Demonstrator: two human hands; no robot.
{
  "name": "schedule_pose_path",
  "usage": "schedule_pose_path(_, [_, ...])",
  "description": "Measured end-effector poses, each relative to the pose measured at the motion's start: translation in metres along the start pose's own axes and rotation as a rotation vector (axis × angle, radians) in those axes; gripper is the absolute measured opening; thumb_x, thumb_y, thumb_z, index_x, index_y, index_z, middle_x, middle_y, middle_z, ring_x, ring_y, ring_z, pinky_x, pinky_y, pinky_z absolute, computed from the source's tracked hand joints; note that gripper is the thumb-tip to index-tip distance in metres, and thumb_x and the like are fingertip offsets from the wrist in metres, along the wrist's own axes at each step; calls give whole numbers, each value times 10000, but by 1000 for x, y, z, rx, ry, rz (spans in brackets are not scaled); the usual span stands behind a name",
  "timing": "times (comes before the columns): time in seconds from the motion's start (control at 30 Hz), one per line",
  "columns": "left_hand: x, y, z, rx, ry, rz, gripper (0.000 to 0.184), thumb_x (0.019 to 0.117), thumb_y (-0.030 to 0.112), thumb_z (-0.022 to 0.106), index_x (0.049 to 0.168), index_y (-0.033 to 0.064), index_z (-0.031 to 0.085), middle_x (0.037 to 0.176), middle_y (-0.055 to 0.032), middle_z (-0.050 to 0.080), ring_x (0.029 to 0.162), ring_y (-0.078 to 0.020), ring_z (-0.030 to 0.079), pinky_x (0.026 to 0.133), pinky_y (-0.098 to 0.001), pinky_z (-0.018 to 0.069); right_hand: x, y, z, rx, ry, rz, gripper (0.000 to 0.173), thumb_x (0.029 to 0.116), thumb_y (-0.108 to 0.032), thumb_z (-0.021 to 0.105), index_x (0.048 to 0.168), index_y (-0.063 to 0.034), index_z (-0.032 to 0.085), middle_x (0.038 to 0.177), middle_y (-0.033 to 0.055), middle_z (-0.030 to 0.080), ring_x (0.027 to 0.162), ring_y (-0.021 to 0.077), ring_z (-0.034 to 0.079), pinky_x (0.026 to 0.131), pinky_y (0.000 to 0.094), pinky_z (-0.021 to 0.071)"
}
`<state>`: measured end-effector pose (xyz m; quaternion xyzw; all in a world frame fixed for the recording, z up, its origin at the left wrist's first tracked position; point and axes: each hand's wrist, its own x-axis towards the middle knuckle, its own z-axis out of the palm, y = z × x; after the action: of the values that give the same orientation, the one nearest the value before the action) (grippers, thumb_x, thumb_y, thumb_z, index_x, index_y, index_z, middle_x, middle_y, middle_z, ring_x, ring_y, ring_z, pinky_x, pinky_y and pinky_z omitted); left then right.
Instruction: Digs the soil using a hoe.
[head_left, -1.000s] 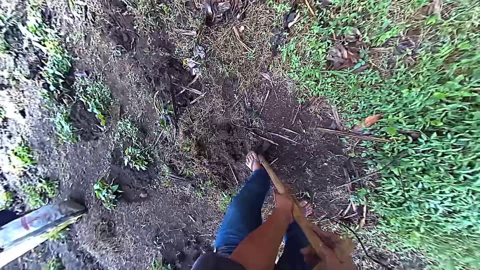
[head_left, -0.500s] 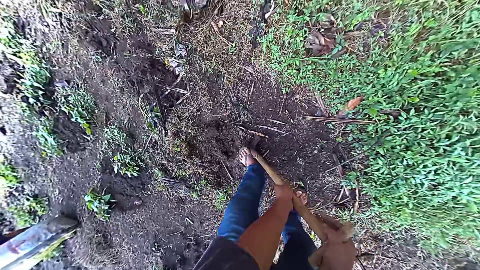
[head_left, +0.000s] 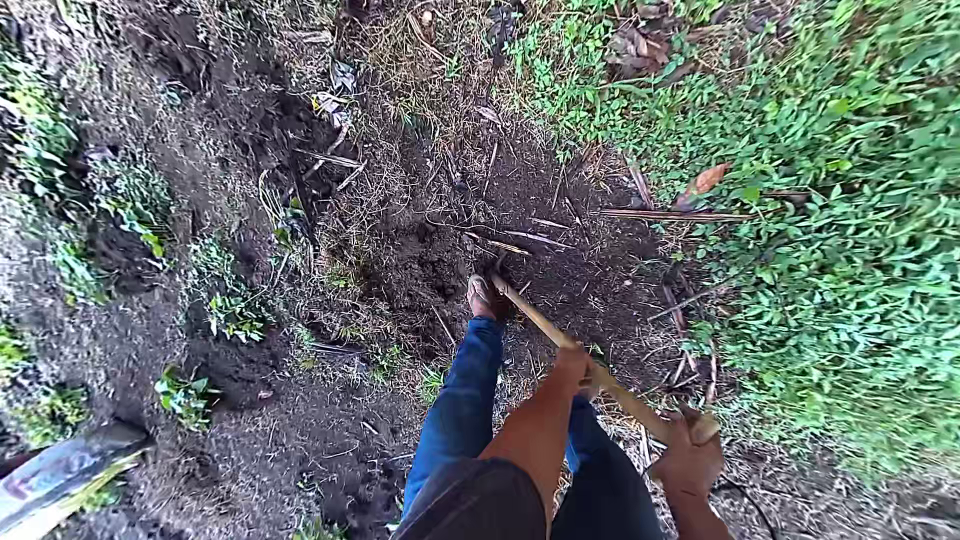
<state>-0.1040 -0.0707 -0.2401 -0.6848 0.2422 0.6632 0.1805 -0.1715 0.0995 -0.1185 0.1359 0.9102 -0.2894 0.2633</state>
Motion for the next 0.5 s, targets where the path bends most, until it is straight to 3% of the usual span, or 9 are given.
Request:
schedule_pose_path(0.07, [-7, -19, 3, 43, -103, -8, 547, 1102, 488, 410, 1476, 91, 448, 1146, -230, 672, 916, -344, 696, 766, -530, 589, 29, 19, -7, -135, 41, 67, 455, 997, -352, 647, 1324, -36, 628, 1182, 213, 698, 1109, 370, 670, 973, 620, 503])
schedule_pose_path(0.17, [-21, -33, -2, 78, -189, -8, 600, 1101, 533, 365, 1536, 122, 401, 1241, -222, 647, 1029, -352, 680, 824, -560, 579, 86, 33, -8, -292, 41, 220, 551, 992, -465, 611, 1246, 22, 644, 1146, 292, 674, 1089, 452, 653, 927, 674, 492])
schedule_pose_path(0.27, [-21, -31, -24, 48, -206, -73, 642, 1084, 557, 396, 1582, 158, 329, 1355, -245, 608, 1121, -386, 659, 864, -592, 552, 109, 26, -3, -213, 39, 316, 555, 976, -433, 641, 1253, 48, 624, 1184, 299, 652, 1092, 439, 648, 907, 658, 507])
schedule_pose_path(0.33, [-10, -23, -42, 13, -197, -114, 662, 1086, 581, 361, 1568, 128, 348, 1315, -245, 618, 1084, -377, 667, 856, -572, 559, 84, 4, -7, -17, -6, 346, 494, 981, -378, 671, 1285, 4, 601, 1163, 212, 662, 1005, 338, 684, 827, 580, 581])
schedule_pose_path(0.4, [0, -7, -59, -106, -158, -134, 683, 1080, 602, 348, 1526, 88, 409, 1286, -255, 620, 1035, -376, 672, 833, -558, 570, 29, -29, -15, 206, -145, 266, 368, 999, -239, 658, 1269, -1, 583, 1098, 148, 687, 907, 266, 714, 751, 512, 632])
schedule_pose_path(0.5, [12, 33, -91, -392, -60, -105, 631, 1078, 578, 393, 1404, 51, 511, 1085, -222, 690, 869, -340, 703, 731, -519, 603, -81, -96, -4, 372, -307, 152, 297, 927, -33, 642, 1212, 40, 599, 1086, 135, 730, 886, 259, 748, 757, 473, 662])
